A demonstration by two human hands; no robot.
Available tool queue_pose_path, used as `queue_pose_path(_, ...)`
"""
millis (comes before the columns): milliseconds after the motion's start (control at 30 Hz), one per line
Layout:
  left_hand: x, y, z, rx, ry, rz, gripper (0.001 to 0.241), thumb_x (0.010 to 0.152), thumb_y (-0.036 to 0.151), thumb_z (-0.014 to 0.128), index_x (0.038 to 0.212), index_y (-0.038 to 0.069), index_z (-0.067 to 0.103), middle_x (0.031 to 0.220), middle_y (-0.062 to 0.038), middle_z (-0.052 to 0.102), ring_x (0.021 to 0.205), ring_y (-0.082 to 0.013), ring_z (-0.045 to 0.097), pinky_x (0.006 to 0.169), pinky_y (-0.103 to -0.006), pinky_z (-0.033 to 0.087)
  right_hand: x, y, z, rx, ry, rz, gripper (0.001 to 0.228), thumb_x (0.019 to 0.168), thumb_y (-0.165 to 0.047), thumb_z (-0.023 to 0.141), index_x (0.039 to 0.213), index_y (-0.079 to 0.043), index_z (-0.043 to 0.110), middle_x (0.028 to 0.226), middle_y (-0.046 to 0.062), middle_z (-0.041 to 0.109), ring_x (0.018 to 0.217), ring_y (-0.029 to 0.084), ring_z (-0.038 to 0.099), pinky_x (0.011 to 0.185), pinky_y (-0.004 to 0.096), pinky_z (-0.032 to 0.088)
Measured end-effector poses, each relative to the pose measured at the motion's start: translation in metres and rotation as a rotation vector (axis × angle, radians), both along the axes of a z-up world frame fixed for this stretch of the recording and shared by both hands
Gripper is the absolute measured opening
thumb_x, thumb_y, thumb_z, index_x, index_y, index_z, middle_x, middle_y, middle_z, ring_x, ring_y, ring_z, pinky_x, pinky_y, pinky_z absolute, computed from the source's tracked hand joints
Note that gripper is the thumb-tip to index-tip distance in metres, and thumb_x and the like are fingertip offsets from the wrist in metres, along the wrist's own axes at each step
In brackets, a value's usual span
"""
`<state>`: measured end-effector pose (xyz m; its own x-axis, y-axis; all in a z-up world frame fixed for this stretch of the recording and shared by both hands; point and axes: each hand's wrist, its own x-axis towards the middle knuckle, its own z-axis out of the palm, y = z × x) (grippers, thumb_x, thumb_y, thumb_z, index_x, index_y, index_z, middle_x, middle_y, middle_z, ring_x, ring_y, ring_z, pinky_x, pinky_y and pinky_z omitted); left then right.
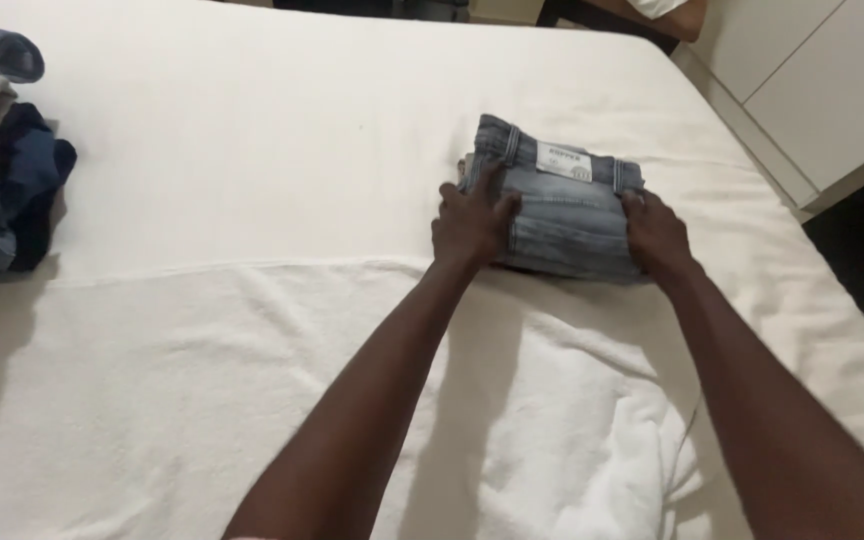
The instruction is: The person folds jeans one at a time on a bed, smoothing each pair flat, folding the legs in and over, and stacking the finished pairs with the folded piles already on the bed. The video begins partway through folding a pair and ends as the last pair is placed on a stack.
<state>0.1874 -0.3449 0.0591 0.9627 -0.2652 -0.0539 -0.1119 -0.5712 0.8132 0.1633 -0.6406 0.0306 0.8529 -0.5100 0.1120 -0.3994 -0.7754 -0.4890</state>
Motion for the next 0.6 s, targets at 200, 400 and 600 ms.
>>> queue_pose_path(200, 0.022, -0.002, -0.062, 0.110, -1.194, -0.366, 0.063, 0.105, 0.039, 0.056, 0.156, 0.004, 0.046, 0.165, -0.015, 0.039, 0.158, -0.0324, 0.035, 0.131, -0.0459, 0.028, 0.003, 0.056, 0.015, -0.600, -0.295, 0.431, 0.060, 0.112, -0.045, 0.040, 0.147, 0.003, 0.051, 0.153, 0.026, 0.050, 0.141, 0.043, 0.047, 0.114, 0.053, 0.039)
queue_pose_path(400, 0.040, -0.011, -0.087, 0.286, -0.968, -0.547, 0.067, 0.095, 0.040, 0.059, 0.147, 0.002, 0.043, 0.157, -0.019, 0.038, 0.148, -0.0366, 0.029, 0.121, -0.0505, 0.020, 0.002, 0.088, 0.006, -0.609, -0.010, 0.513, 0.068, 0.105, -0.045, 0.042, 0.155, 0.000, 0.033, 0.164, 0.021, 0.030, 0.150, 0.036, 0.029, 0.115, 0.062, 0.021)
queue_pose_path(600, -0.020, 0.105, -0.030, -0.017, -0.936, -0.271, 0.070, 0.089, 0.019, 0.068, 0.150, -0.001, 0.041, 0.158, -0.020, 0.043, 0.146, -0.0380, 0.041, 0.125, -0.0450, 0.031, -0.053, 0.154, -0.017, -0.479, -0.362, 0.275, 0.071, 0.104, -0.051, 0.049, 0.155, -0.002, 0.039, 0.166, 0.024, 0.032, 0.154, 0.042, 0.028, 0.122, 0.061, 0.019)
